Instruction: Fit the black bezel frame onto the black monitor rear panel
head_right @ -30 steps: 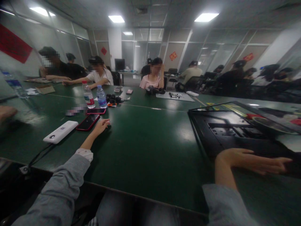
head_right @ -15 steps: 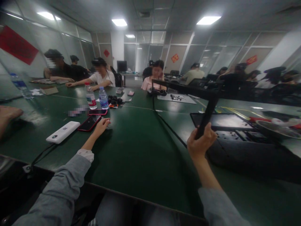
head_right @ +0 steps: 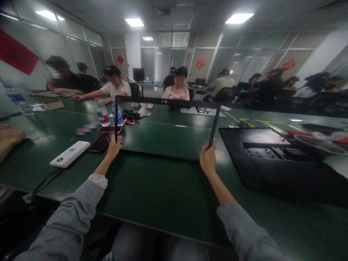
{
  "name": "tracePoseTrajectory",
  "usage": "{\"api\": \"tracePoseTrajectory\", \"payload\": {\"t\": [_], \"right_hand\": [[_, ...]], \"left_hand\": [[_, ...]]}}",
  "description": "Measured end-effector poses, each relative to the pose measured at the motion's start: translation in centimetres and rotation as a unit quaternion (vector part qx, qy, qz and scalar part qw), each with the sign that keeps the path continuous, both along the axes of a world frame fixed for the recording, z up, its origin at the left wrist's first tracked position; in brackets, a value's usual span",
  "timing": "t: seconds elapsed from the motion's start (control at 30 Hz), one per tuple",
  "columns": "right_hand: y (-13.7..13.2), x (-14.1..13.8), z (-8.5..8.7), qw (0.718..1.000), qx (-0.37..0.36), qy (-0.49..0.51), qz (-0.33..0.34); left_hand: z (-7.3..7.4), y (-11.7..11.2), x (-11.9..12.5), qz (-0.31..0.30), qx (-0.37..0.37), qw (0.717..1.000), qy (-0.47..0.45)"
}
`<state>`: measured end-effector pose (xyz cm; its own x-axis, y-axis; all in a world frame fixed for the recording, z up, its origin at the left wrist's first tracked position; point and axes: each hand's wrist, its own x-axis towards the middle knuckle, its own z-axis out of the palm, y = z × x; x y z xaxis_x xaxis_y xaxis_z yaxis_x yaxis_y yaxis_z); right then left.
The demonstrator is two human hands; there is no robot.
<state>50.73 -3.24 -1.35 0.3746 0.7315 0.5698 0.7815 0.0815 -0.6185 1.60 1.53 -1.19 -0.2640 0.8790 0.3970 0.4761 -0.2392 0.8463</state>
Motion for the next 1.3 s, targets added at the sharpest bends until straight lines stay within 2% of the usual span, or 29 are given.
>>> {"api": "tracePoseTrajectory", "payload": {"t": [0.13, 0.3, 0.43, 0.53, 0.87, 1.13, 1.3], "right_hand": [[1.7, 1.5, -2.1, 0.996, -0.072, -0.045, 0.032], [2.9, 3.5, -3.7, 0.994, -0.074, -0.084, -0.001], [3.0, 3.9, -3.8, 0.99, -0.108, -0.089, -0.024], [2.9, 3.8, -3.7, 0.99, -0.105, -0.085, -0.027], [3.3, 4.2, -4.1, 0.988, -0.12, -0.098, -0.02], [3.8, 4.4, -4.5, 0.979, -0.149, -0.132, -0.034], [3.9, 4.6, -4.7, 0.979, -0.15, -0.134, -0.033]], "left_hand": [[-0.4, 0.2, -0.5, 0.036, -0.032, 0.998, 0.052], [-0.7, 0.4, -0.6, 0.06, -0.056, 0.988, 0.131], [-0.8, 0.4, -0.5, 0.073, -0.054, 0.982, 0.165], [-0.8, 0.2, -0.4, 0.091, -0.071, 0.977, 0.178], [-0.7, 0.0, -0.3, 0.087, -0.086, 0.973, 0.194], [-0.3, 0.0, 0.2, 0.109, -0.167, 0.938, 0.284], [-0.4, 0.0, 0.2, 0.104, -0.175, 0.929, 0.31]]}}
